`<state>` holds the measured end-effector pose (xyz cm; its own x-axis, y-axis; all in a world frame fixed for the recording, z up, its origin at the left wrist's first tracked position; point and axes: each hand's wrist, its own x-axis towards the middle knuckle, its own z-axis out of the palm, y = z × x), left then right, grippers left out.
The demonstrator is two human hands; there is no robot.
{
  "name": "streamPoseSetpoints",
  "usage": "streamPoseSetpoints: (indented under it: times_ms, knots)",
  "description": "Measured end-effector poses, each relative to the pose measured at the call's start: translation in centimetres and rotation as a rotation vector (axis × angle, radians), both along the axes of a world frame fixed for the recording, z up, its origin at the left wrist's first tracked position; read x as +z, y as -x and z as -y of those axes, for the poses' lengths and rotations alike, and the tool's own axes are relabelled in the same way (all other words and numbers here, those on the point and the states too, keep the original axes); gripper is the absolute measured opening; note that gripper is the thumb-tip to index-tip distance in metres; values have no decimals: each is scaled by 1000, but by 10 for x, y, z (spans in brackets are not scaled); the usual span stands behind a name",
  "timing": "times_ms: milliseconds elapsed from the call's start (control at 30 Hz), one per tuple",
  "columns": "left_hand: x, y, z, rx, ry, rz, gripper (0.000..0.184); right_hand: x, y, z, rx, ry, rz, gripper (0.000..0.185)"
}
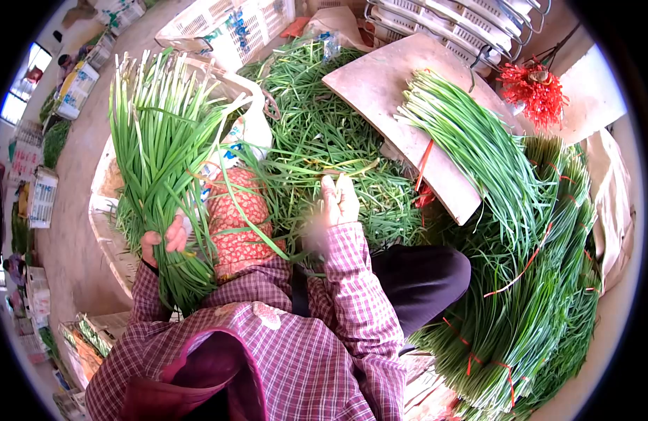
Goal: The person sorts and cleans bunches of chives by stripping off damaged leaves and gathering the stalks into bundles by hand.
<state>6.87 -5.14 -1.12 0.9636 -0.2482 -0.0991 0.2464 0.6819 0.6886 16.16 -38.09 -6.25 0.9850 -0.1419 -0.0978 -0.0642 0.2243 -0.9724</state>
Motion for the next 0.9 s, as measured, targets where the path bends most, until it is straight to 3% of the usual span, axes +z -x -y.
streamPoseSetpoints:
  times_ms: [100, 200, 300, 367, 467, 500, 567, 600, 633, 700, 767, 900]
  knots:
    - [8, -4, 2, -5, -30, 35, 59, 24, 1, 5, 109, -48, 128, 21]
    - [15, -5, 8, 15, -13, 65, 60, 54, 6, -2, 253, -300, 95, 19]
    - [21, -8, 13, 46, -87, 79, 65, 76, 11, -9, 363, -34, 77, 14]
    - [16, -11, 9, 23, -24, 88, 66, 75, 14, -19, 402, -217, 49, 10]
    - [30, -17, 20, -5, -103, 176, 75, 94, 27, -46, 396, -125, 56, 21]
    - [35, -15, 31, 100, -135, 102, 89, 97, 29, -53, 419, -113, 33, 23]
    - [34, -20, 33, -15, -165, 108, 95, 95, 32, -70, 457, -67, 190, 24]
    - [53, -15, 53, 66, -188, 88, 87, 100, 36, -81, 443, -66, 243, 24]
    - [39, -17, 39, -26, -231, 113, 71, 101, 39, -89, 442, -22, 275, 21]
    - [20, -15, 37, 60, -302, 52, 57, 112, 45, -99, 539, -96, 305, 17]
    - [18, -11, 38, 80, -373, -22, 57, 107, 48, -99, 556, 27, 330, 17]
    - [13, -5, 42, 19, -310, -80, 62, 106, 53, -100, 548, -45, 237, 19]
